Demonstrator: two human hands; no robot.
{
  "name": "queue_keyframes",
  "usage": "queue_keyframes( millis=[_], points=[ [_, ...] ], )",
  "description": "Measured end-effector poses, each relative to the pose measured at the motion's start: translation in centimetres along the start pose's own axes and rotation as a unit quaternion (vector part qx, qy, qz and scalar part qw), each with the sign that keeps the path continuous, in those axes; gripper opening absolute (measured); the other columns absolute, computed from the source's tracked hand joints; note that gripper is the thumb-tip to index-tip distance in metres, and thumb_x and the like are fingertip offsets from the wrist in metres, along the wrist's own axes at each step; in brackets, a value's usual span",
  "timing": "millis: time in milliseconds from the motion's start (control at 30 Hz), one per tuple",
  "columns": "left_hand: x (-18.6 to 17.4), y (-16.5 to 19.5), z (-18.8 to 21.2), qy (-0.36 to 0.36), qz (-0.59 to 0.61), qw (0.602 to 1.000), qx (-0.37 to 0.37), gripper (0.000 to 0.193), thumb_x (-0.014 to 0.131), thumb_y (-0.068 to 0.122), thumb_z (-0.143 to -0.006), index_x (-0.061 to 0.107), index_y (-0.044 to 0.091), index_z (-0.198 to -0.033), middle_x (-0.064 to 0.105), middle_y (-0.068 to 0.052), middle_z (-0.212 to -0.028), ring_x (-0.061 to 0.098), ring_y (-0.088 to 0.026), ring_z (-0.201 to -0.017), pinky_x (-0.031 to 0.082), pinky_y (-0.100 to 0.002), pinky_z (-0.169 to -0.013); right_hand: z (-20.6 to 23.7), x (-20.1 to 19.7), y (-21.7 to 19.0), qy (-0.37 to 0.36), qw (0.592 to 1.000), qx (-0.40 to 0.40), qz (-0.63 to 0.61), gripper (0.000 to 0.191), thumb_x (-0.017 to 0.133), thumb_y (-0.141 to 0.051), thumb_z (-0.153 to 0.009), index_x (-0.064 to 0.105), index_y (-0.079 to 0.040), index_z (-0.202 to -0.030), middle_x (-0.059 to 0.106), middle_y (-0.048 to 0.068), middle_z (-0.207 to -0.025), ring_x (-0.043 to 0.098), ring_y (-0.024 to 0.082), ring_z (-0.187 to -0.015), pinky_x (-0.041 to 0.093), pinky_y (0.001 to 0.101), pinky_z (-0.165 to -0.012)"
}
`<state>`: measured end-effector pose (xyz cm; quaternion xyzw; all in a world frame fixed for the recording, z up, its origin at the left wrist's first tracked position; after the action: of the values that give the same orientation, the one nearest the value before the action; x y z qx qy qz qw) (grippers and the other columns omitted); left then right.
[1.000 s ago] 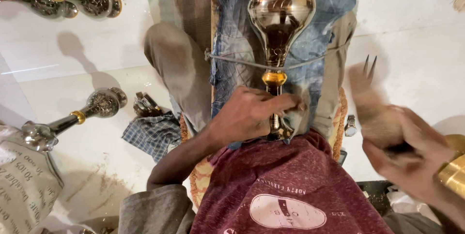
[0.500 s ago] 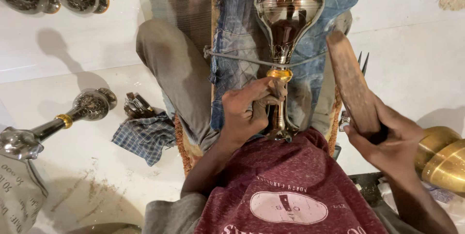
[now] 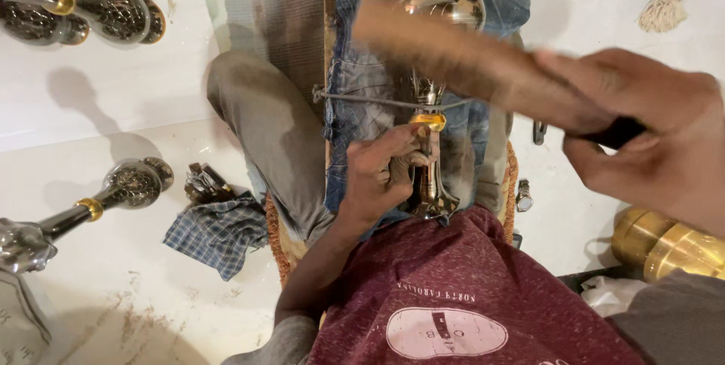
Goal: The person sits on the floor holding a brass vase upright between their legs and hammers its surface with a wooden mallet and a small punch, working around the body and neck to shape and smooth the metal. Finished brass vases lie on the floor beside them, and they reach toward the pile near the end.
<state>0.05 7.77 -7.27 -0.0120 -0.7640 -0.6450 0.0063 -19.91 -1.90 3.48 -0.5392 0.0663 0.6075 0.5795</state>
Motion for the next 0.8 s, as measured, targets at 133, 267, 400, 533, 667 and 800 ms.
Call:
queue_keyframes(
  millis=[133,267,400,533,667,800],
  points=[
    [-0.2,0.5,0.5,0.049,0.001,0.999,-0.016,0.039,0.058,-0.005,-0.078,0.067,-0.004,-0.117,0.075,-0.014,-0.099,0.077,-0.018,-0.089,0.063,-0.03,-0.084,-2.1,1.6,-1.5,-0.107,0.976,-0.009,0.191,0.087,0.07,-0.001,-0.08,0.041,-0.04,-0.152,0.073,0.003,-0.112,0.07,0.012,-0.059,0.055,0.0249,-0.047],
    [-0.3,0.8,0.9,0.09,-0.011,0.994,-0.064,0.031,0.052,-0.012,-0.082,0.065,-0.008,-0.11,0.076,-0.014,-0.094,0.078,-0.017,-0.087,0.063,-0.028,-0.08,-3.5,0.6,-4.4,-0.038,0.988,-0.07,0.134,0.086,0.069,-0.003,-0.077,0.045,-0.035,-0.153,0.073,0.004,-0.103,0.063,0.011,-0.054,0.048,0.0238,-0.043],
    [-0.1,0.9,0.9,0.136,0.007,0.987,-0.08,0.027,0.052,-0.016,-0.089,0.067,-0.007,-0.109,0.077,-0.012,-0.092,0.078,-0.014,-0.084,0.064,-0.025,-0.072,-4.8,1.2,-4.8,-0.077,0.957,-0.066,0.273,0.087,0.072,-0.003,-0.076,0.046,-0.039,-0.151,0.074,-0.002,-0.121,0.057,0.012,-0.043,0.044,0.0276,-0.036],
    [0.0,1.4,1.7,0.167,0.03,0.983,-0.07,0.025,0.052,-0.02,-0.087,0.068,-0.008,-0.103,0.075,-0.011,-0.094,0.075,-0.015,-0.084,0.064,-0.026,-0.076,-5.0,1.8,-5.0,-0.144,0.939,-0.03,0.311,0.091,0.069,-0.002,-0.077,0.041,-0.047,-0.151,0.071,-0.008,-0.121,0.06,0.01,-0.047,0.049,0.0281,-0.041],
    [0.2,0.9,3.0,0.234,0.09,0.965,-0.082,0.025,0.051,-0.022,-0.088,0.066,-0.011,-0.106,0.07,-0.012,-0.103,0.072,-0.016,-0.09,0.067,-0.029,-0.081,-5.2,0.0,-8.3,-0.058,0.983,-0.084,0.152,0.092,0.071,-0.004,-0.073,0.045,-0.037,-0.155,0.073,-0.003,-0.11,0.057,0.01,-0.051,0.046,0.0263,-0.045],
    [-0.2,1.3,3.5,0.247,-0.01,0.967,-0.063,0.023,0.057,-0.022,-0.087,0.067,-0.012,-0.106,0.073,-0.013,-0.098,0.075,-0.018,-0.085,0.064,-0.028,-0.078,-5.1,2.1,-6.7,-0.209,0.901,-0.01,0.38,0.092,0.072,-0.008,-0.078,0.036,-0.049,-0.153,0.069,-0.011,-0.11,0.059,0.006,-0.055,0.047,0.0223,-0.045]
  ],
)
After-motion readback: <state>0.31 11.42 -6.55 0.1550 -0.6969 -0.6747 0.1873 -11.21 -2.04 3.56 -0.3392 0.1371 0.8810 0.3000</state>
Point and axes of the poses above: each hand's wrist, its own z-axis away from the middle knuckle, its own x-axis out of the palm, y = z × x, the point moved 10 cm from there along -z, towards the middle knuckle
